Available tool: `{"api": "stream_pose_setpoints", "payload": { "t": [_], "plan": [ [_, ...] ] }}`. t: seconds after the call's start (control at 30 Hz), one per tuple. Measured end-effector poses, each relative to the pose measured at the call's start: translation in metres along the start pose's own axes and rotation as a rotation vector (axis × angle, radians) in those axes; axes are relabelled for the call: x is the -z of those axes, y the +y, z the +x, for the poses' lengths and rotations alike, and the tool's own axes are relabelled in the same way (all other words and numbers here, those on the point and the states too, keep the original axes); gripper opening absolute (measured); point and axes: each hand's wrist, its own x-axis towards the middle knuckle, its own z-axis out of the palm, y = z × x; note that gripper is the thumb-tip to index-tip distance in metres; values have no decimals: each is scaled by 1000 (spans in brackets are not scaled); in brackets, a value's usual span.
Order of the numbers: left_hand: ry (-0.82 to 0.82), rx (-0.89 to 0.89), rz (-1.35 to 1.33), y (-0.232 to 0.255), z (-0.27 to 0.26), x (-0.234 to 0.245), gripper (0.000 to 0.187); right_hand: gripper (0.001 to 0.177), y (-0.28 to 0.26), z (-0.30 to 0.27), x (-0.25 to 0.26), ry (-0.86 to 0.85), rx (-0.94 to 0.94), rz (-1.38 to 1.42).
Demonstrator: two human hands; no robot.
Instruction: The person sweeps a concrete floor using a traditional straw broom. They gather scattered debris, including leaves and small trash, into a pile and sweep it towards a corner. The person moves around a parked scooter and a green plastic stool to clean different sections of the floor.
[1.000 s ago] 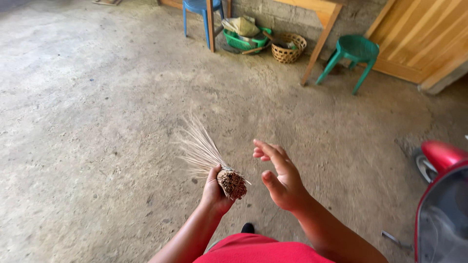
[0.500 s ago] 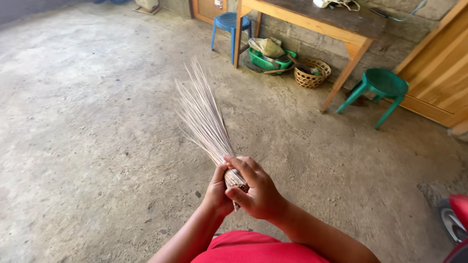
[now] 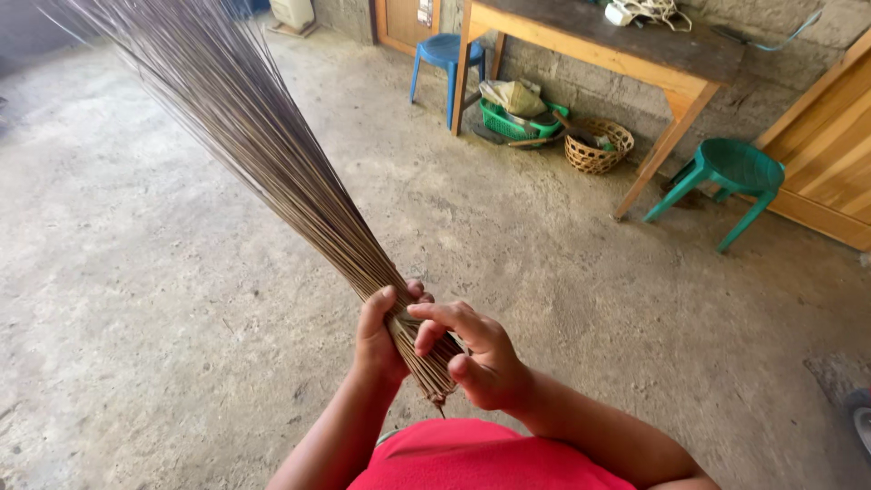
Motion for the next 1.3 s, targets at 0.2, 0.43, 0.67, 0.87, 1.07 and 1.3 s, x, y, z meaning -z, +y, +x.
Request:
{"api": "stream_pose_setpoints", "payload": {
  "t": [0.2,0.43,0.67,0.87,1.07,1.3],
  "plan": [
    [-73,-81,40,-2,-4,-17,33,75,-15,16,-10,163,93,16],
    [108,-11,-31,4,-5,-30,30,63,-8,33,-19,202,249,-108],
    [163,-99,18,22,-9,-33,28,74,8,42,-19,285,346,90],
    [186,-231,-4,60,-1,-58,26,83,-7,64,30,798,563,95],
    [257,-43,-89,21,0,-86,32,97,-9,65,-17,372,294,242],
    [168,-171,-286,52,7,-77,22,93,-15,67,37,884,510,124]
  ]
}}
